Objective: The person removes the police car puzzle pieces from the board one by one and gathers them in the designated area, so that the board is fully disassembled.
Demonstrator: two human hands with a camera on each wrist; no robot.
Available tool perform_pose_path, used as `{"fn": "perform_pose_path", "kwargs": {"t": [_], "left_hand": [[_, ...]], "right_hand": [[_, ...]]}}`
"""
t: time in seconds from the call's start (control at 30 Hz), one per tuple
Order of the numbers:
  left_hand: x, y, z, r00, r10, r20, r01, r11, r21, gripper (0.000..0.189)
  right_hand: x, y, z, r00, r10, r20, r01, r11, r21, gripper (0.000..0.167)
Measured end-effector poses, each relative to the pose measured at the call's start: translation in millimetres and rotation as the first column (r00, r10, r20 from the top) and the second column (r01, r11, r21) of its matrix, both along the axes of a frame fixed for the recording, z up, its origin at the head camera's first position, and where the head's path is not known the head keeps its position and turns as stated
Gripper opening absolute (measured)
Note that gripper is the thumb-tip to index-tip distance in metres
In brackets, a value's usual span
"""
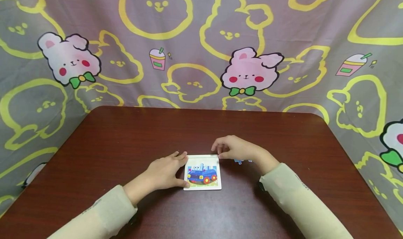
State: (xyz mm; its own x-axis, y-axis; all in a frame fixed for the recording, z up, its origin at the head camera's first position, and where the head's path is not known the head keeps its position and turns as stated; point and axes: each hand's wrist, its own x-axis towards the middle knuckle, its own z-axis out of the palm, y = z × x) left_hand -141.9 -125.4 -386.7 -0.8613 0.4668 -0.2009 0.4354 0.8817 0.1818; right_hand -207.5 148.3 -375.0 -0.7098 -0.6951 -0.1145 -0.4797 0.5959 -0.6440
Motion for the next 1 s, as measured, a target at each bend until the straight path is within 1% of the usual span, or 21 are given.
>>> {"fn": "perform_pose_path", "kwargs": {"t": [0.3,0.53,0.8,1.0], "left_hand": [[-0.9,-1.7,-1.6,1.000,0.005,0.012,-0.005,1.000,0.006,0.091],[-1.7,-1.2,-0.2,1.000,0.000,0.019,0.000,1.000,0.014,0.091],[-2.6,-1.6,0.4,1.000,-0.011,0.017,0.011,1.000,0.014,0.090],[-3.1,-2.2,-0.6,1.000,-0.013,0.010,0.012,1.000,0.013,0.090]], "right_hand": [[-0.8,-29,2.1,0.997,0.074,0.009,-0.074,0.997,-0.011,0.022],[0.4,-43,-2.4,0.991,0.129,0.030,-0.129,0.992,0.000,0.022],[3.2,-56,-5.4,0.985,0.168,0.041,-0.169,0.985,0.028,0.019],[4.1,-63,-8.1,0.984,0.177,0.012,-0.178,0.980,0.089,0.016]]}}
